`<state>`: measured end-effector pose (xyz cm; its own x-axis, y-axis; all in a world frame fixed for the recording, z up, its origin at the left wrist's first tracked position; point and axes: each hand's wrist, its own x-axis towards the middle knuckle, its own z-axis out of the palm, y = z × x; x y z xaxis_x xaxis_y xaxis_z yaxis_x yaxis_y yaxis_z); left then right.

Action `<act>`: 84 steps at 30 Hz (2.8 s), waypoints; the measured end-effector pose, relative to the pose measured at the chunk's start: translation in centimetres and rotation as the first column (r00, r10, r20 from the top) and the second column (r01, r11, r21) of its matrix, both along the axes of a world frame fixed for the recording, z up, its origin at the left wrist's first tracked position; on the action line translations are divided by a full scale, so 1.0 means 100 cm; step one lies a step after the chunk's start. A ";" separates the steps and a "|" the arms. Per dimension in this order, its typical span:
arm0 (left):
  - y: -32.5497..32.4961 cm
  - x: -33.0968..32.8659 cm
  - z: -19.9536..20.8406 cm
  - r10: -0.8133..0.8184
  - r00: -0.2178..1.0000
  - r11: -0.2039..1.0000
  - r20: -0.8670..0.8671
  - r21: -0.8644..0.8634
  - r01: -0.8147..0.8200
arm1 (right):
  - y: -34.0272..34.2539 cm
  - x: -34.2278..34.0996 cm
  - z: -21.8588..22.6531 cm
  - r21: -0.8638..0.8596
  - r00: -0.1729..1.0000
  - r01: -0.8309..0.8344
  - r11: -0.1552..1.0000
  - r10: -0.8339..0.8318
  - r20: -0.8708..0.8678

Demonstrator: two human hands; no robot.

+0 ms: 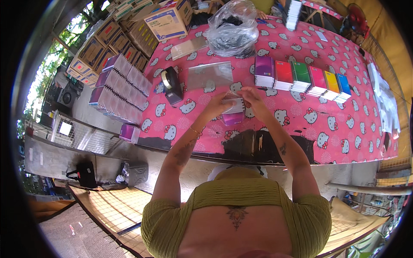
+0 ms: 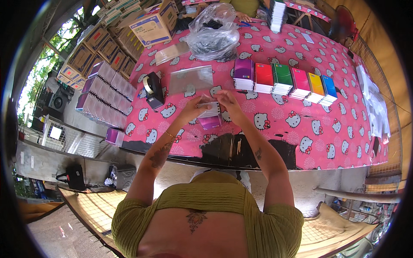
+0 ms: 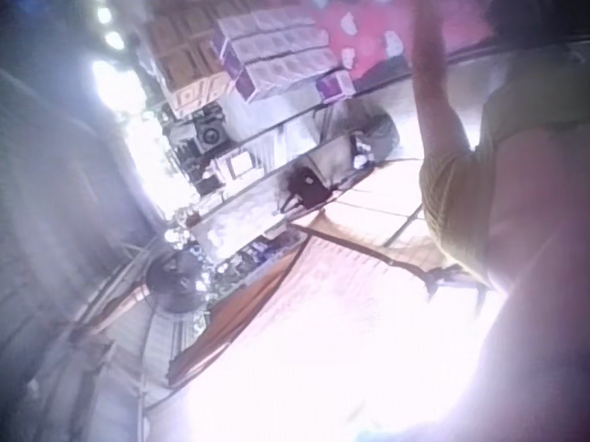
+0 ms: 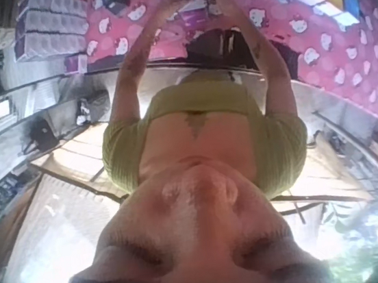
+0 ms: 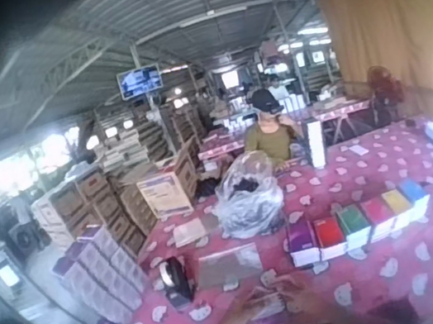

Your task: The person organizes colored notebooks by color, places a notebook into a plastic sleeve, and seals the sleeve using tape from a dispenser.

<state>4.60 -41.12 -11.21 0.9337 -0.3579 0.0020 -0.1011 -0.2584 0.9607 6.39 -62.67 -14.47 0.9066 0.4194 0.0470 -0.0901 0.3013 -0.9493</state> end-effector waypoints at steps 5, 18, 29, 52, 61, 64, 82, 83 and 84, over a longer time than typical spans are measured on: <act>-0.006 -0.003 -0.008 0.054 0.998 0.998 0.040 -0.020 -0.053 | 0.008 -0.014 -0.003 0.005 0.996 0.084 0.996 -0.083 -0.028; 0.014 -0.035 0.004 -0.125 0.771 0.936 0.625 0.331 -0.117 | -0.014 -0.036 0.018 -0.414 0.551 0.443 0.795 0.122 0.825; 0.003 -0.012 0.032 -0.025 0.958 0.854 0.285 0.505 -0.128 | 0.015 -0.038 0.020 -0.458 0.731 0.473 0.753 -0.045 0.680; 0.226 0.057 -0.061 0.876 0.422 0.410 -0.232 -0.098 -0.907 | 0.037 -0.026 -0.008 -0.247 0.913 0.407 0.879 -0.388 0.124; 0.271 0.007 -0.125 0.959 0.280 0.266 -0.032 -0.228 -0.937 | 0.060 -0.034 0.011 -0.275 0.889 0.432 0.859 -0.353 0.293; 0.246 0.009 -0.079 0.621 0.653 0.202 0.434 0.716 -0.668 | 0.044 -0.030 -0.010 -0.293 0.866 0.468 0.834 -0.365 0.342; 0.043 0.109 -0.050 -0.370 0.708 0.875 -0.601 0.031 0.483 | 0.039 -0.032 -0.008 0.026 0.972 0.236 0.971 -0.236 0.002; 0.039 0.095 -0.062 -0.350 0.685 0.923 -0.639 -0.110 0.369 | 0.037 -0.036 -0.010 0.048 0.967 0.251 0.967 -0.248 -0.065; 0.007 0.088 -0.031 -0.437 0.711 0.888 -0.551 -0.138 0.439 | 0.016 -0.040 -0.026 0.084 0.895 0.433 0.897 -0.417 -0.158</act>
